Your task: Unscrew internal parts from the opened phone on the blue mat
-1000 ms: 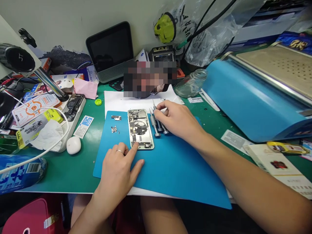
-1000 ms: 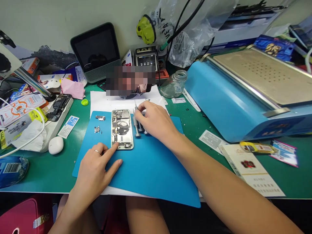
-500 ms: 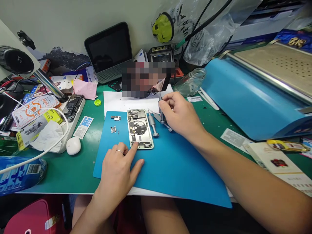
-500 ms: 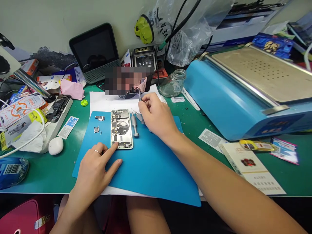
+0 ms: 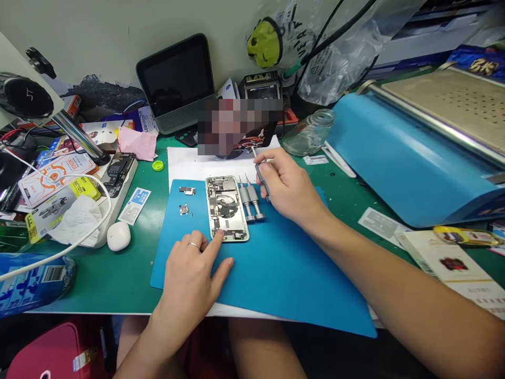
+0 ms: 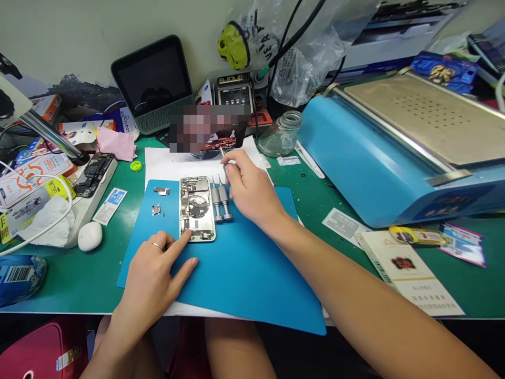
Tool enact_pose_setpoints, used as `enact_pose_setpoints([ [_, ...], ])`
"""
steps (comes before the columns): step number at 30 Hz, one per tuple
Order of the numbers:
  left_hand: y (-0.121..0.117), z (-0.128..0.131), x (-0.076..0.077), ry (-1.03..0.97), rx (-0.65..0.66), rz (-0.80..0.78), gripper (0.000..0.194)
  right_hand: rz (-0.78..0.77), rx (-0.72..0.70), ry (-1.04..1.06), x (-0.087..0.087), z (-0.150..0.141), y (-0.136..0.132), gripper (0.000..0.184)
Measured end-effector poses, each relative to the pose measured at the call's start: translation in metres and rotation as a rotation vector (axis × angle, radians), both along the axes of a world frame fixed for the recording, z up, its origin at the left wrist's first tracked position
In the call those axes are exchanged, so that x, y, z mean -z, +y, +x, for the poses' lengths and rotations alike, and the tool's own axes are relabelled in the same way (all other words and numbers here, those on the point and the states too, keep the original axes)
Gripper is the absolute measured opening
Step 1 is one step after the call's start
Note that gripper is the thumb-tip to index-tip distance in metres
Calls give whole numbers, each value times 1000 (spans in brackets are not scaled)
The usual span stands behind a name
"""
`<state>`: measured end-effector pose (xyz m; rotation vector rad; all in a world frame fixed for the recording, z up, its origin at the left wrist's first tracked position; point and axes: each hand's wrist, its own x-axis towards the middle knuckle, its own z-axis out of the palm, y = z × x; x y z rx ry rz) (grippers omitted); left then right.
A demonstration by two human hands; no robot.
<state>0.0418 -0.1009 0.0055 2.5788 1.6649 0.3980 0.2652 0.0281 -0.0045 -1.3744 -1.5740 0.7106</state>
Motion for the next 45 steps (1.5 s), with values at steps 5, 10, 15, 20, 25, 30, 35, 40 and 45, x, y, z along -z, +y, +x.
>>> enact_pose_setpoints([
  [5,0,0,0,-2,7,10,42,77,-17,245,-5,-5,-2,11],
  [10,0,0,-1,12,3,16,43,-23,-65,661,-9,-6,2,8],
  [15,-1,1,-1,10,0,10,42,-98,-185,853,-11,2,7,18],
  [20,-1,1,-1,11,-2,6,43,-49,-257,860,-12,1,4,30],
  [25,-2,0,-1,7,-3,0,43,87,-233,749,-8,-10,-2,33],
  [30,-2,1,-1,-8,5,9,43,232,-110,488,-2,-13,-10,35],
  [35,-1,1,0,-19,2,6,42,452,37,226,-2,-11,-13,26],
  [40,-1,1,-1,-6,-8,10,42,439,-84,251,5,-14,-14,32],
  [45,-1,1,-1,11,-12,-18,43,318,-87,369,-2,-18,-19,28],
])
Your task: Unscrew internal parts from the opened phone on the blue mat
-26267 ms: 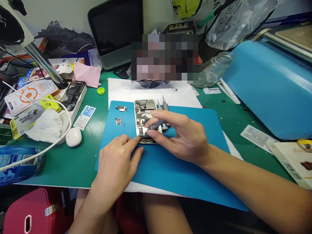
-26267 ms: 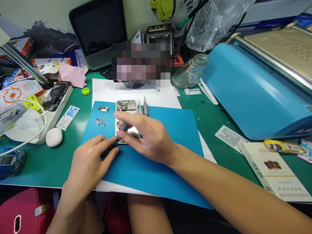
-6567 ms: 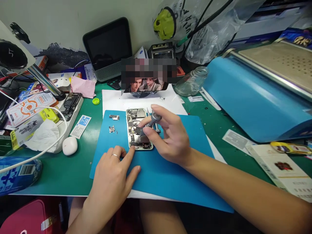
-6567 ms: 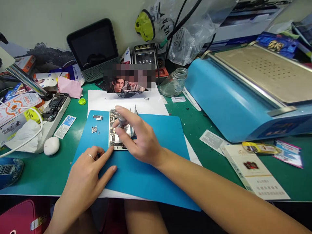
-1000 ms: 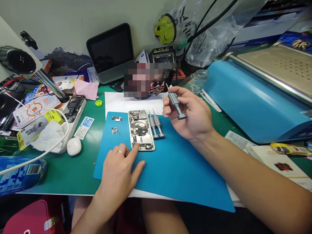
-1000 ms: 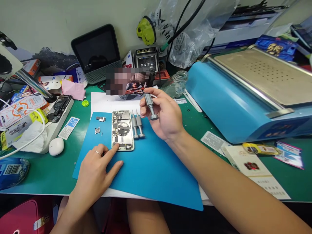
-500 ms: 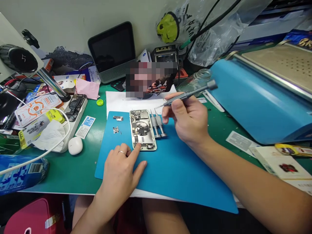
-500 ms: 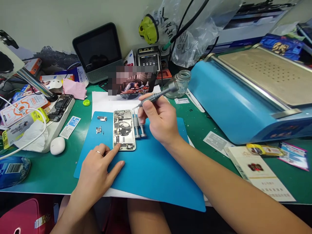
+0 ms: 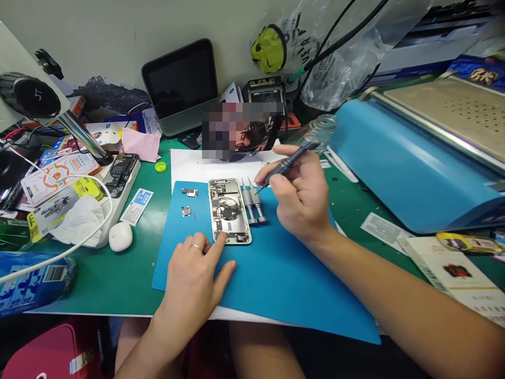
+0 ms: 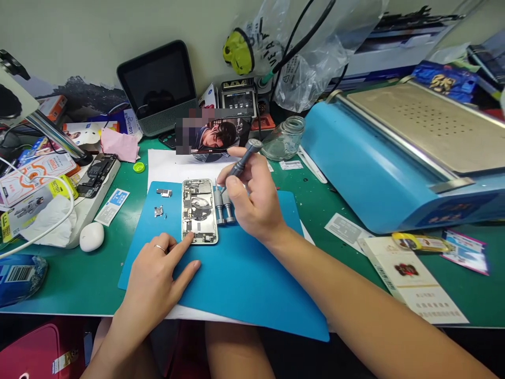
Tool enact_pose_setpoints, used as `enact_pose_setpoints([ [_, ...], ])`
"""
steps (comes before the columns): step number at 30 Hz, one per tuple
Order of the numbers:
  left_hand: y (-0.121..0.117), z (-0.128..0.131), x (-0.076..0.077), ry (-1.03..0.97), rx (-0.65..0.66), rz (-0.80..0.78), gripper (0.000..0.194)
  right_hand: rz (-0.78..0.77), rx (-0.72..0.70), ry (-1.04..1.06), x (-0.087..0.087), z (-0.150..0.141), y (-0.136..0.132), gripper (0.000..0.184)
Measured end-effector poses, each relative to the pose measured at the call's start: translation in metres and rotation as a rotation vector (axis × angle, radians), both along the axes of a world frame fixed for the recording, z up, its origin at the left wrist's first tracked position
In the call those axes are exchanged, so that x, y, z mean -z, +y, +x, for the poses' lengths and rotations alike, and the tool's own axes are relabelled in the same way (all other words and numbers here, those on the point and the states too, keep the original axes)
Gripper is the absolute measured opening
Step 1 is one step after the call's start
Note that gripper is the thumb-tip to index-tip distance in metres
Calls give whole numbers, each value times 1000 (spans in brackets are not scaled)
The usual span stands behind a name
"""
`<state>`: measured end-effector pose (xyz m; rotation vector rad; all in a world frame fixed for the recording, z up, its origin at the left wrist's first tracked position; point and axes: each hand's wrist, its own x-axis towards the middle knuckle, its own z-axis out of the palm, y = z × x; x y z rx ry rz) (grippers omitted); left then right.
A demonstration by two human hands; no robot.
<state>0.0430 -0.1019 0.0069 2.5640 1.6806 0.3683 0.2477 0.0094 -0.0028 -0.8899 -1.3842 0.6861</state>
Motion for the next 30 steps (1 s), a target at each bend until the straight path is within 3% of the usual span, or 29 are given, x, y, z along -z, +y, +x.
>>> enact_pose_setpoints([
  [3,1,0,0,-3,3,7,43,-66,-6,112,-8,-1,0,10],
  [5,1,0,0,-5,7,11,43,-109,-31,186,-11,0,1,10],
  [10,0,0,0,-1,6,14,43,-172,-210,270,-11,3,2,56],
  [12,-1,0,0,0,9,19,43,-188,-256,240,-9,4,3,63],
  [17,-1,0,1,-1,8,27,42,-125,-207,247,-8,4,4,63],
  [30,-1,-2,1,-20,14,9,42,-185,-151,273,-16,6,1,68],
])
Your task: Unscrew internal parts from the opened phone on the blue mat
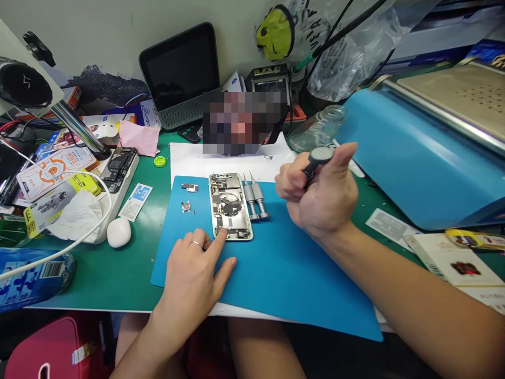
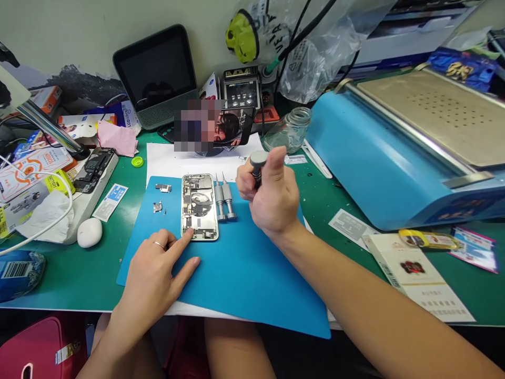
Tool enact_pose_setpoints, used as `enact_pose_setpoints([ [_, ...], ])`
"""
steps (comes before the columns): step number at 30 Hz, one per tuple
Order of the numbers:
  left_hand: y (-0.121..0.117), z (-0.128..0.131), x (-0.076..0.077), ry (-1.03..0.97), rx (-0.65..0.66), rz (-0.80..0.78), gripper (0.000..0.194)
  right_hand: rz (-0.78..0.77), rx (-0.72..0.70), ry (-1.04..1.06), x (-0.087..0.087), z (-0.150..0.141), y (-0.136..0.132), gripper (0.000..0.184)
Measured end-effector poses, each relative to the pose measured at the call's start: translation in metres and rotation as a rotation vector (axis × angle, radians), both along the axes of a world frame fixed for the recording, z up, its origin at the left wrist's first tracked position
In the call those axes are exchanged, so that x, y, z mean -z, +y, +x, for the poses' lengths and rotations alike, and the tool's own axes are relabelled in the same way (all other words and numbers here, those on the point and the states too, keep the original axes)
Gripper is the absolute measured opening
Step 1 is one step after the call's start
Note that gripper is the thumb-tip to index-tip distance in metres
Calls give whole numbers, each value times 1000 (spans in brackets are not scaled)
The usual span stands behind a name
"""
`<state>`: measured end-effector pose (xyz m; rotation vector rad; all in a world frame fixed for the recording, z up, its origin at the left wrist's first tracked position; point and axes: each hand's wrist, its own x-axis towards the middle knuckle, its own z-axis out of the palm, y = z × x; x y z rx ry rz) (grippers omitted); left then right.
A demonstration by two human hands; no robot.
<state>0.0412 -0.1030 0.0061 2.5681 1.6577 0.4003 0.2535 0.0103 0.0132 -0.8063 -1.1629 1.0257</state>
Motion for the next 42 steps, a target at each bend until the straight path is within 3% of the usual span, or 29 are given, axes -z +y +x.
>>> enact_pose_setpoints([
  [6,-3,-6,-1,-95,37,-24,39,19,1,9,-2,0,-2,69],
  [14,-1,-2,-1,-36,24,-6,41,0,-30,-31,4,-2,-1,68],
  [22,-2,1,1,12,15,9,43,31,-260,-146,11,-13,-11,27],
  [25,-2,2,1,18,12,12,42,76,-292,-240,20,-16,-16,27],
  [29,-3,2,0,9,11,7,42,78,-232,-225,25,-15,-19,49],
  [33,-3,1,2,4,16,4,43,145,-97,-201,22,-15,-17,40],
  [38,2,-2,-1,-38,16,-4,42,237,-38,-272,24,-13,-11,35],
  [42,-13,-4,-19,-377,13,0,40,404,25,-356,29,-11,-7,40],
])
